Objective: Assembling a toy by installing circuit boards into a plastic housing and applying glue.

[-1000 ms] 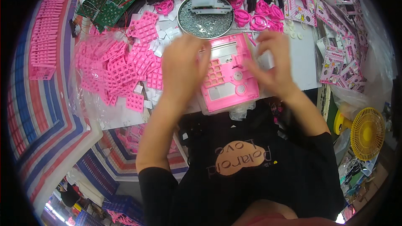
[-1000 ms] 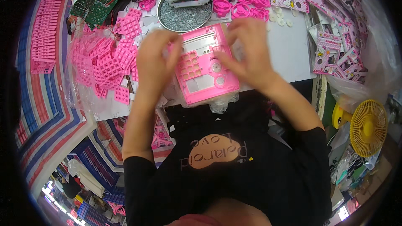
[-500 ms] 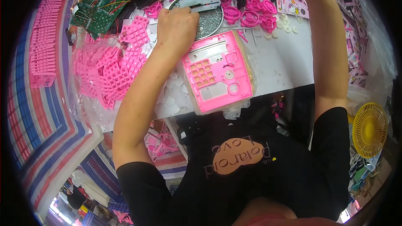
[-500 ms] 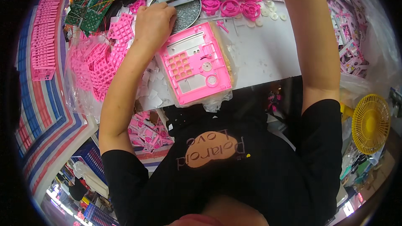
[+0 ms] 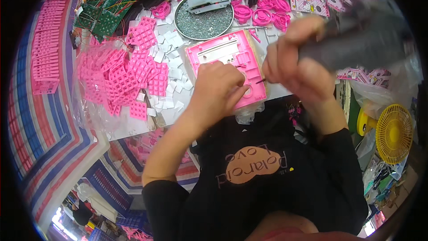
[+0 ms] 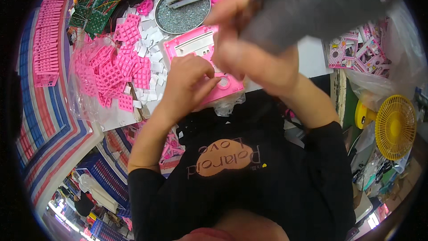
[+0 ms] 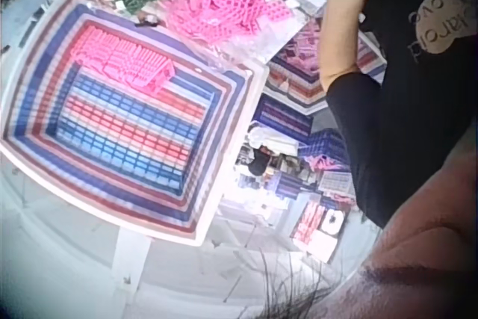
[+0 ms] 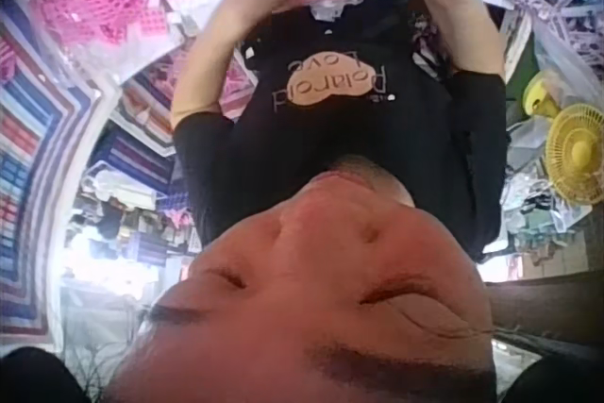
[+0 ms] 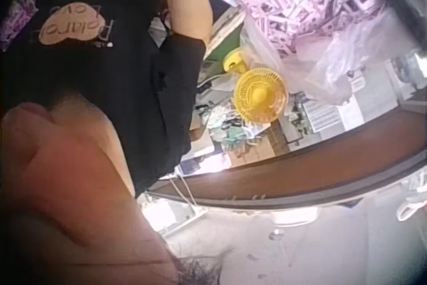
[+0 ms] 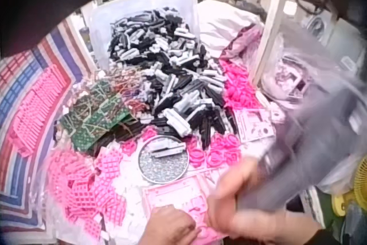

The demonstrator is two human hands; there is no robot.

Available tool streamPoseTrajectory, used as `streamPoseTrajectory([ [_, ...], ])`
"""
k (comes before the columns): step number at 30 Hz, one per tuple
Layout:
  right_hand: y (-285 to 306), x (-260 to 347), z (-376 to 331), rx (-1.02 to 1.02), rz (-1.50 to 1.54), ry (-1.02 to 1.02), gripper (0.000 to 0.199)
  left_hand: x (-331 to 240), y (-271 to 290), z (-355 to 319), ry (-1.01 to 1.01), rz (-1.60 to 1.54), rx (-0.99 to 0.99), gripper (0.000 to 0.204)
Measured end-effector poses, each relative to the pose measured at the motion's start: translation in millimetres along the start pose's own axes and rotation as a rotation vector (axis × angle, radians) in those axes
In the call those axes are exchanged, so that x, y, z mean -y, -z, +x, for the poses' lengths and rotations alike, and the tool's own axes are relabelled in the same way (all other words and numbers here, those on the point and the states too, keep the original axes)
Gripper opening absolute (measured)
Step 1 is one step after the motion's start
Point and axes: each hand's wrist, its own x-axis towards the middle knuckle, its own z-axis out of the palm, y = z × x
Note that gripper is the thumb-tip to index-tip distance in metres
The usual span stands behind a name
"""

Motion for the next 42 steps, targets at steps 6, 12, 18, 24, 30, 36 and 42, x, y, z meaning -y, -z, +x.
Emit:
streamPoseTrajectory([
  [6, -16, -5, -11, 0.03, -0.013, 0.05, 0.035, -8, -16, -21, 0.004, 0.025, -0.239, 0.014],
  [12, -18, -15, -9, 0.077, -0.067, 0.076, 0.034, -10, -13, -22, -0.006, -0.067, -0.287, 0.016],
  [18, -13, -31, -20, 0.062, -0.166, 0.129, 0.033, -20, -16, -23, 0.062, 0.197, -0.276, 0.021],
  [24, 1, -59, -22, -0.044, -0.24, 0.08, 0.033, 9, -16, -20, -0.144, 0.322, -0.072, 0.026],
  [30, 2, -77, -24, 0.012, -0.408, 0.04, 0.029, 7, -19, -23, -0.125, 0.403, -0.085, 0.025],
  [36, 9, -80, -24, 0.22, -0.785, 0.078, 0.027, 8, -28, -28, -0.124, 0.412, -0.103, 0.022],
  [42, 15, -57, 10, -0.024, -0.037, -0.128, 0.048, 23, 12, -27, -0.117, 0.285, -0.033, 0.022],
])
